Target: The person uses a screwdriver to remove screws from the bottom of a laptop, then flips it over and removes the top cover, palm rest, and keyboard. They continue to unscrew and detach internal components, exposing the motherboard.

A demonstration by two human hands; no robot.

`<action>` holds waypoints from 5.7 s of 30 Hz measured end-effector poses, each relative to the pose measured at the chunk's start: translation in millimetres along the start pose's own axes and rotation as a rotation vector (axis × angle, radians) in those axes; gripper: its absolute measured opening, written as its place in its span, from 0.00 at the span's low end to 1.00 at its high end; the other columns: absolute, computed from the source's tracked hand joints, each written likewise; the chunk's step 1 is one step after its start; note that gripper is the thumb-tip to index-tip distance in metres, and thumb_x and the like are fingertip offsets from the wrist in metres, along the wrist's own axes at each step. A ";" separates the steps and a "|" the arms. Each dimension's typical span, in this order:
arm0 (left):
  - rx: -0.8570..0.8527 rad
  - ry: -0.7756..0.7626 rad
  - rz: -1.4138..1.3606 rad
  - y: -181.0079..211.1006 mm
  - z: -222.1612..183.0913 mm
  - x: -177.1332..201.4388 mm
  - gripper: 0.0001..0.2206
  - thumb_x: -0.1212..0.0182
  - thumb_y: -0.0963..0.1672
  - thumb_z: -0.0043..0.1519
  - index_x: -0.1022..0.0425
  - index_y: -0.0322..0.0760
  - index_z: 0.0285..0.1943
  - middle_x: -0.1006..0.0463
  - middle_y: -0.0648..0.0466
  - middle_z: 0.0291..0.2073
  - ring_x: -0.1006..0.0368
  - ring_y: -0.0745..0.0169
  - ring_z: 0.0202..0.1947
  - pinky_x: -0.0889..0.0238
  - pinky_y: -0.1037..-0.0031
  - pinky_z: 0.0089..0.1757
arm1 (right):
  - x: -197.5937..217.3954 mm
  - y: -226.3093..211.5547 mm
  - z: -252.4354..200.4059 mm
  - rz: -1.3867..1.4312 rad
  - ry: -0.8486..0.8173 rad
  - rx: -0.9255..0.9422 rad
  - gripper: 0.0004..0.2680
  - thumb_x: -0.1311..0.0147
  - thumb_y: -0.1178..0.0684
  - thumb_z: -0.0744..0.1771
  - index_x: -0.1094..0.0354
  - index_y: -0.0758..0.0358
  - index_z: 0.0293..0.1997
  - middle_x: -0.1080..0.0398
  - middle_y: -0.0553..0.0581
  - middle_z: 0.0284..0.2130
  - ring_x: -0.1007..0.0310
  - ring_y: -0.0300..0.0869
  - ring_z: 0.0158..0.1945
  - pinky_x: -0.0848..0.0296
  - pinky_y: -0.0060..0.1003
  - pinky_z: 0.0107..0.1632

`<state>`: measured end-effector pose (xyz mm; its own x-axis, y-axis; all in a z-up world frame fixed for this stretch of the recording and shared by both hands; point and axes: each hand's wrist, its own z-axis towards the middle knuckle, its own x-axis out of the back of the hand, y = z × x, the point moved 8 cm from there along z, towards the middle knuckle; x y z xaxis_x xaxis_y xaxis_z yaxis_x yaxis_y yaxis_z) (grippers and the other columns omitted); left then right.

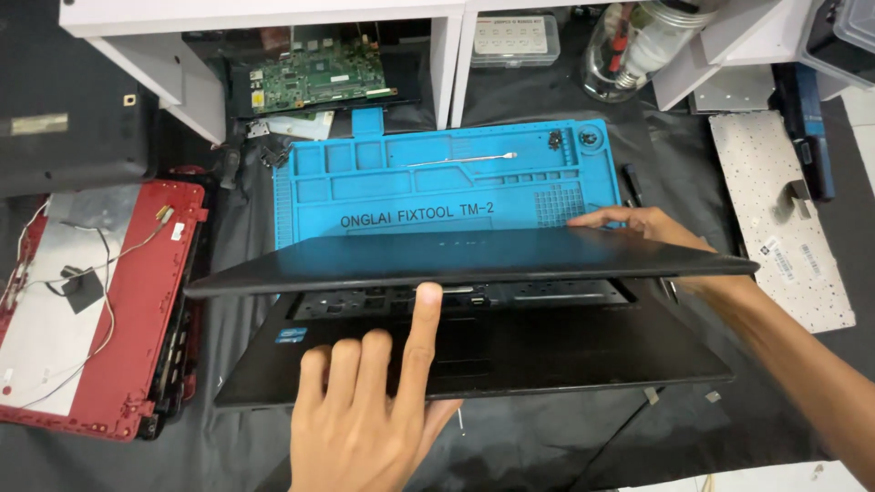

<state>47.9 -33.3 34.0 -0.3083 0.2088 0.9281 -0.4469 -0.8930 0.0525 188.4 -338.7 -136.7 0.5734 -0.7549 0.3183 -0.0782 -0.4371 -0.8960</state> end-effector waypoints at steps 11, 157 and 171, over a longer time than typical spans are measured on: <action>0.036 -0.198 -0.090 -2.5 7.6 -6.4 0.56 0.27 0.58 0.36 0.47 0.29 0.74 0.33 0.52 0.30 0.35 0.51 0.30 0.39 0.62 0.33 | -5.5 12.0 -1.1 0.008 0.124 -0.155 0.20 0.47 0.38 0.66 0.28 0.64 0.55 0.26 0.53 0.43 0.30 0.34 0.45 0.33 0.32 0.49; 0.418 0.116 -0.655 -171.7 -31.4 -143.2 0.24 0.45 0.35 0.61 0.29 0.38 0.69 0.22 0.42 0.56 0.23 0.53 0.52 0.32 0.72 0.47 | -42.6 -59.6 -22.1 -0.176 0.351 0.314 0.26 0.54 0.43 0.72 0.59 0.63 0.77 0.47 0.60 0.64 0.46 0.45 0.68 0.44 0.42 0.67; 0.260 0.078 -0.597 -158.0 -32.2 -123.2 0.26 0.47 0.35 0.62 0.38 0.32 0.73 0.31 0.34 0.66 0.34 0.37 0.68 0.41 0.60 0.64 | -35.4 15.6 -40.7 -0.062 0.531 0.162 0.17 0.53 0.58 0.70 0.40 0.66 0.70 0.32 0.58 0.55 0.32 0.41 0.57 0.34 0.33 0.59</action>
<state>129.5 95.0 -100.5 -0.1344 0.7182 0.6827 -0.3458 -0.6796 0.6469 133.7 -338.8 -149.3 0.0800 -0.8910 0.4470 0.0931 -0.4398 -0.8933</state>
